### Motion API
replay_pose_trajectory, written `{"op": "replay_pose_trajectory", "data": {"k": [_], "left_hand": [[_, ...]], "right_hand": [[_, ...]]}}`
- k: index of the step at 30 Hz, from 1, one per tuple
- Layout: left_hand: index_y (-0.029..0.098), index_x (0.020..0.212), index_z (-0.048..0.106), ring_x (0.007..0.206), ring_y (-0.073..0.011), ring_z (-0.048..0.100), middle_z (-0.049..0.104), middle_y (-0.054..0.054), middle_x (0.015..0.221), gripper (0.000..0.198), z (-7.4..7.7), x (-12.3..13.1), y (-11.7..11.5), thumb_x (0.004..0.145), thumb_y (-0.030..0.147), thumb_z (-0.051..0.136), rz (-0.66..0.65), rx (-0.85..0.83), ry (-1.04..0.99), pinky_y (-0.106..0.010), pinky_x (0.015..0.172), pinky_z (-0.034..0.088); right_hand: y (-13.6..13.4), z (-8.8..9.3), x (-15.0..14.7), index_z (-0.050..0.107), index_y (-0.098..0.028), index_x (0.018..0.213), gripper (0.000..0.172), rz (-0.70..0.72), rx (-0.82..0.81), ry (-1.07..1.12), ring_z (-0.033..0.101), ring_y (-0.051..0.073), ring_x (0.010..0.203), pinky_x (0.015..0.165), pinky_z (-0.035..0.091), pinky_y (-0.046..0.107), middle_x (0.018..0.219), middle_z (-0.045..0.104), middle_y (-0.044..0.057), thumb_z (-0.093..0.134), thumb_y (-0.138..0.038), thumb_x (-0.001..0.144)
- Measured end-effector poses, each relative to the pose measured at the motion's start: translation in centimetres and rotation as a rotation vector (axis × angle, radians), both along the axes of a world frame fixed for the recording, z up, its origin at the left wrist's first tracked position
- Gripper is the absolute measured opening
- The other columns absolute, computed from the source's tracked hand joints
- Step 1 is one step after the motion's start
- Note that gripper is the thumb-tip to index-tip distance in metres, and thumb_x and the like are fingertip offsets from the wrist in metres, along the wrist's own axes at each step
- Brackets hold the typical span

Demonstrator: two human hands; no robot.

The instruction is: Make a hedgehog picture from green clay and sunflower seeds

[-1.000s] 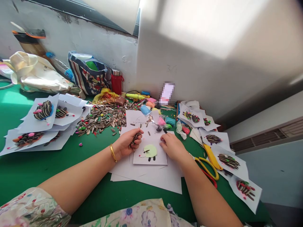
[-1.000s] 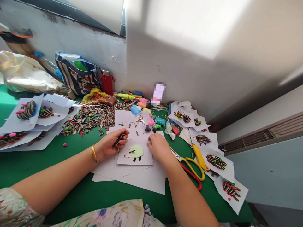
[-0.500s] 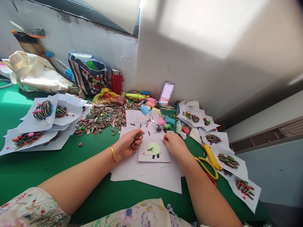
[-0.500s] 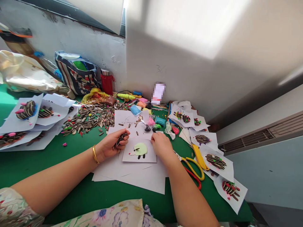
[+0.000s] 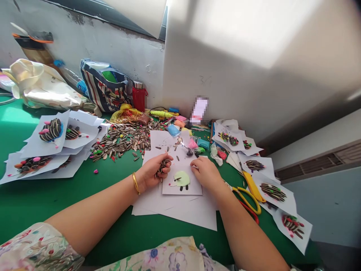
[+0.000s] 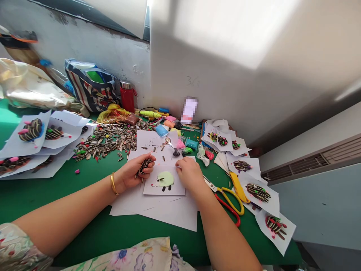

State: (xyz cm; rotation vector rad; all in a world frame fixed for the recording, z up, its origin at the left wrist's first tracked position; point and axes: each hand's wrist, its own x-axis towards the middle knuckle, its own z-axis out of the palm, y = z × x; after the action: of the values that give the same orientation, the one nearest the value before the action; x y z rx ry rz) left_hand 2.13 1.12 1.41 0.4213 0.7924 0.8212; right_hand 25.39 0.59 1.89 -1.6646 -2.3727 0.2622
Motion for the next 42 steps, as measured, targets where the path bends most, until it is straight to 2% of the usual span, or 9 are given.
{"op": "replay_pose_trajectory", "data": {"k": [4, 7, 14, 29, 32, 36, 42], "left_hand": [[0.016, 0.085, 0.055, 0.041, -0.0015, 0.034, 0.041, 0.005, 0.066, 0.017, 0.2, 0.0, 0.0, 0.089, 0.033, 0.058, -0.007, -0.003, 0.015, -0.013, 0.034, 0.017], [0.016, 0.084, 0.056, 0.041, -0.0013, 0.034, 0.04, 0.006, 0.066, 0.017, 0.3, 0.1, 0.0, 0.088, 0.032, 0.058, -0.009, -0.001, 0.026, -0.013, 0.034, 0.016], [0.016, 0.083, 0.055, 0.041, -0.0014, 0.033, 0.039, 0.006, 0.066, 0.015, 0.2, 0.2, 0.0, 0.087, 0.03, 0.059, -0.011, 0.008, 0.034, -0.013, 0.034, 0.016], [0.017, 0.084, 0.056, 0.042, -0.0021, 0.034, 0.041, 0.005, 0.065, 0.017, 0.1, 0.2, 0.0, 0.085, 0.032, 0.062, -0.013, 0.014, 0.036, -0.014, 0.035, 0.016], [0.016, 0.083, 0.057, 0.042, -0.0028, 0.034, 0.042, 0.005, 0.065, 0.018, 0.2, 0.2, 0.0, 0.086, 0.034, 0.059, -0.006, 0.017, 0.03, -0.014, 0.034, 0.015], [0.015, 0.082, 0.058, 0.041, -0.0028, 0.033, 0.043, 0.004, 0.065, 0.012, 0.5, 0.3, -0.2, 0.081, 0.027, 0.058, -0.038, 0.02, 0.085, -0.014, 0.034, 0.014], [0.014, 0.093, 0.064, 0.046, -0.0023, 0.038, 0.05, 0.001, 0.072, 0.019, 0.4, 0.4, -0.8, 0.08, 0.027, 0.066, -0.136, 0.159, 0.155, -0.013, 0.037, 0.016]], "right_hand": [[-0.7, 0.1, -0.8, 0.07, -0.022, 0.093, 0.009, 0.193, 0.003, 0.207, 0.058, 0.02, 0.094, 0.084, 0.044, 0.032, 0.096, 0.063, 0.004, 0.064, -0.019, 0.088], [-1.2, -0.2, -1.5, 0.071, -0.023, 0.092, 0.01, 0.308, -0.02, 0.255, 0.058, 0.019, 0.09, 0.082, 0.045, 0.031, 0.094, 0.063, 0.003, 0.072, -0.022, 0.083], [-1.5, -0.9, -2.4, 0.071, -0.022, 0.084, 0.013, 0.355, -0.007, 0.218, 0.057, 0.017, 0.085, 0.078, 0.042, 0.03, 0.087, 0.064, 0.003, 0.067, -0.011, 0.082], [-1.7, -1.0, -2.8, 0.071, -0.021, 0.082, 0.011, 0.356, 0.045, 0.081, 0.057, 0.019, 0.084, 0.077, 0.039, 0.032, 0.085, 0.066, 0.004, 0.062, -0.013, 0.084], [-1.8, -0.7, -2.6, 0.071, -0.021, 0.086, 0.006, 0.343, 0.067, 0.112, 0.057, 0.02, 0.087, 0.079, 0.04, 0.033, 0.089, 0.067, 0.004, 0.066, -0.018, 0.083], [-1.9, -0.4, -2.5, 0.071, -0.021, 0.089, 0.009, 0.293, 0.129, 0.193, 0.057, 0.02, 0.086, 0.079, 0.042, 0.034, 0.09, 0.066, 0.005, 0.062, -0.022, 0.087], [-1.9, -0.5, -2.9, 0.069, -0.021, 0.099, 0.015, 0.218, 0.21, 0.324, 0.058, 0.022, 0.089, 0.08, 0.044, 0.036, 0.091, 0.066, 0.007, 0.057, -0.023, 0.09]]}}
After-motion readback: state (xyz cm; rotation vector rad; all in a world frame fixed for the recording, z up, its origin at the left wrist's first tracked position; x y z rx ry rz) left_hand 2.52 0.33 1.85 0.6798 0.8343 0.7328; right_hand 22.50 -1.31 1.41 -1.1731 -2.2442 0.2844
